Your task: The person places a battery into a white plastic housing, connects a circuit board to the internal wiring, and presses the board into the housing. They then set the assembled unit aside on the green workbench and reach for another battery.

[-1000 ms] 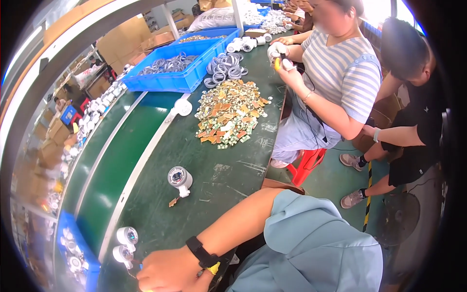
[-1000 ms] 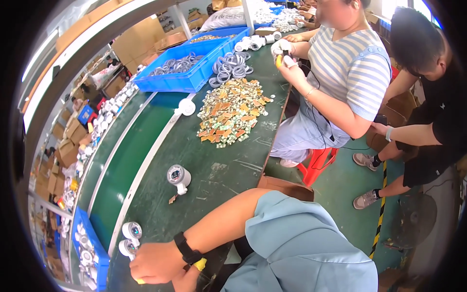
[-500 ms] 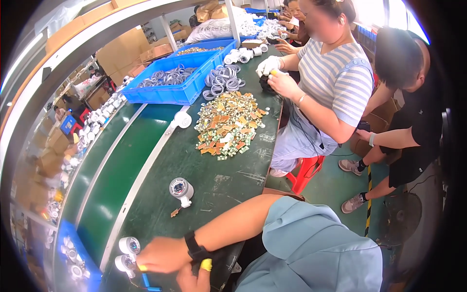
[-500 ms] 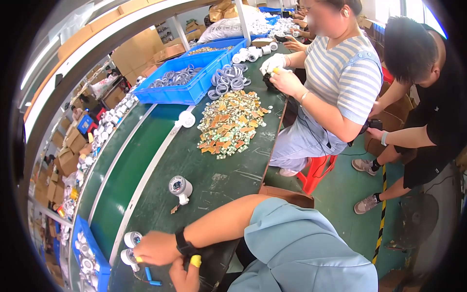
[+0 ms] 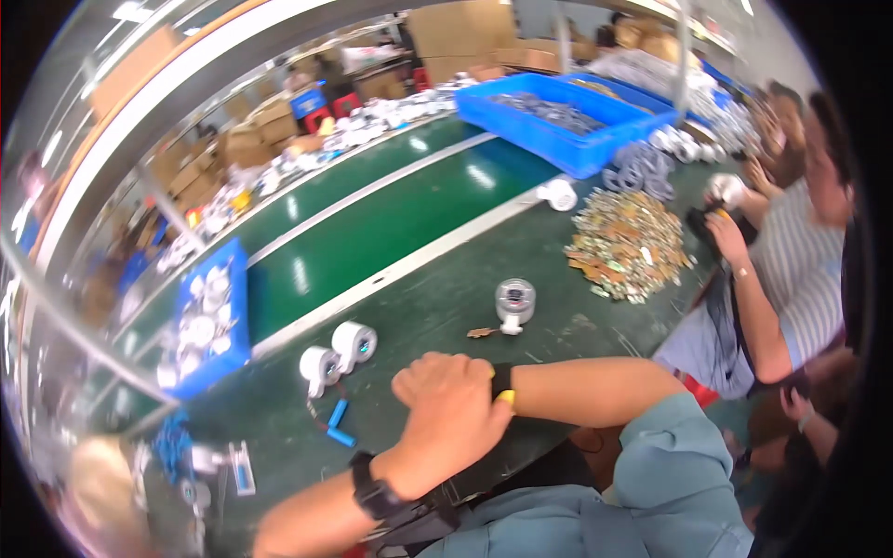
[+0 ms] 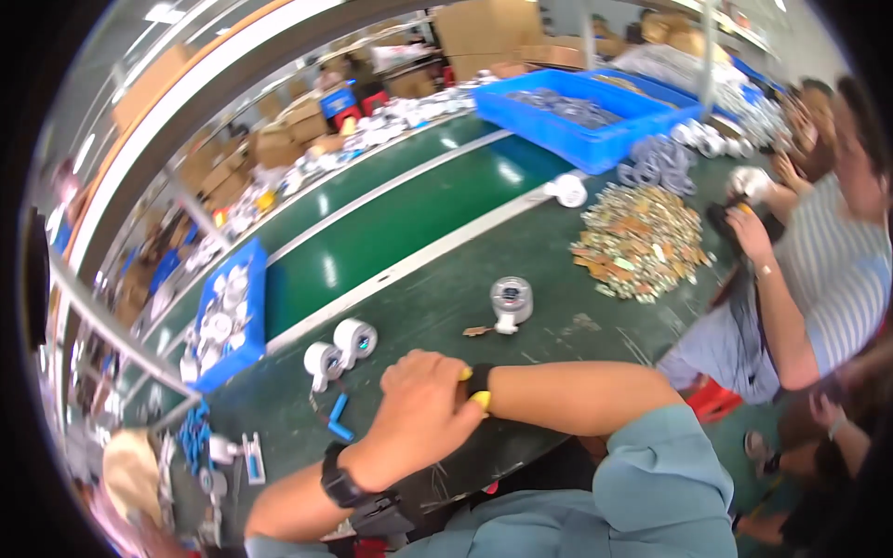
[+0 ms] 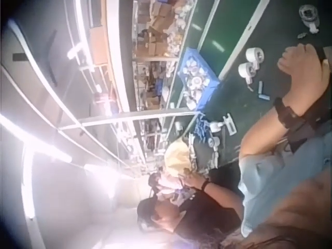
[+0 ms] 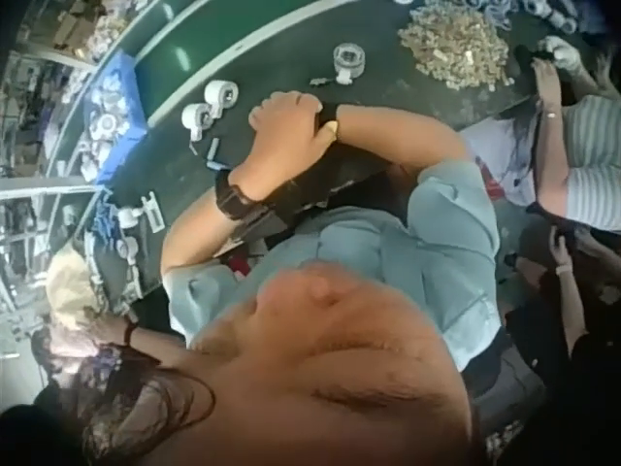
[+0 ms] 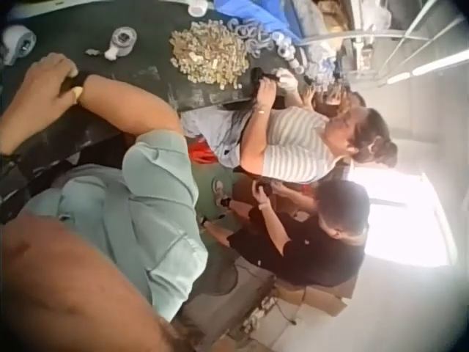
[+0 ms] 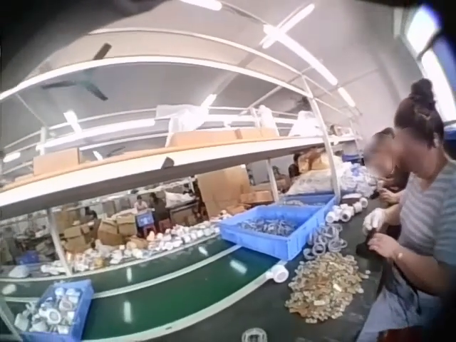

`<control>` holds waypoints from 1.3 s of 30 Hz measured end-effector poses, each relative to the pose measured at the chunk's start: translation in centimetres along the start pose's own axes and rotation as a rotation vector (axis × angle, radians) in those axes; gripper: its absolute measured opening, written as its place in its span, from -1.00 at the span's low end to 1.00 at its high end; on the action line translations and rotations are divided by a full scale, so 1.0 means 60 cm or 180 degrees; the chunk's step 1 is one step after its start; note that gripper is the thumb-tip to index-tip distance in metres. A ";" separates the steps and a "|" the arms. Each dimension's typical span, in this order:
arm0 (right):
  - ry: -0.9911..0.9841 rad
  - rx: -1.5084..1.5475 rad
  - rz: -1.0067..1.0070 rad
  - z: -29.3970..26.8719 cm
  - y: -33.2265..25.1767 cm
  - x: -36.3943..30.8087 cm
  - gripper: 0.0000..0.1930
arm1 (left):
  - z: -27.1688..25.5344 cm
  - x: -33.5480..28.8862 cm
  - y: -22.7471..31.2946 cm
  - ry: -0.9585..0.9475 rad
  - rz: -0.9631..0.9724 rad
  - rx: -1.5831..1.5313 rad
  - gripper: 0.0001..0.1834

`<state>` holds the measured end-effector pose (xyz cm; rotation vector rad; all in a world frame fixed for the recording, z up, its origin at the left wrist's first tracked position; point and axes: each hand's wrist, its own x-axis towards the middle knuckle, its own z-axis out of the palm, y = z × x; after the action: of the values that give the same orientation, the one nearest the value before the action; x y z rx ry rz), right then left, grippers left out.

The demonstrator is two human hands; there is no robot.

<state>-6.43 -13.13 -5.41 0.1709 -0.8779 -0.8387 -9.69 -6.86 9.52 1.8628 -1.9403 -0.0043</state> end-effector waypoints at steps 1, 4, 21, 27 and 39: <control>0.0626 0.0713 -0.0443 0.000 0.010 -0.013 -0.64 | 0.002 -0.001 0.005 0.0059 -0.0043 -0.0015 -0.65; 0.2135 0.1880 -0.1250 -0.054 -0.002 -0.036 -0.64 | 0.011 -0.006 0.012 0.0466 -0.0168 0.0131 -0.67; 0.4115 0.6152 -0.0281 0.042 -0.033 0.111 -0.83 | 0.066 0.048 -0.049 0.1769 -0.1274 -0.0018 -0.70; 0.3747 0.7291 -0.1205 -0.007 -0.055 0.121 -0.80 | 0.045 0.052 -0.009 0.1762 -0.1983 0.0532 -0.89; -0.3355 1.2760 -0.4143 0.122 0.026 0.138 -0.73 | -0.022 -0.011 0.006 0.0467 0.0904 0.0077 -0.77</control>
<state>-8.01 -16.55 5.13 -1.3346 0.4674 -0.7075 -9.62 -5.82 10.58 1.5397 -2.0893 0.2375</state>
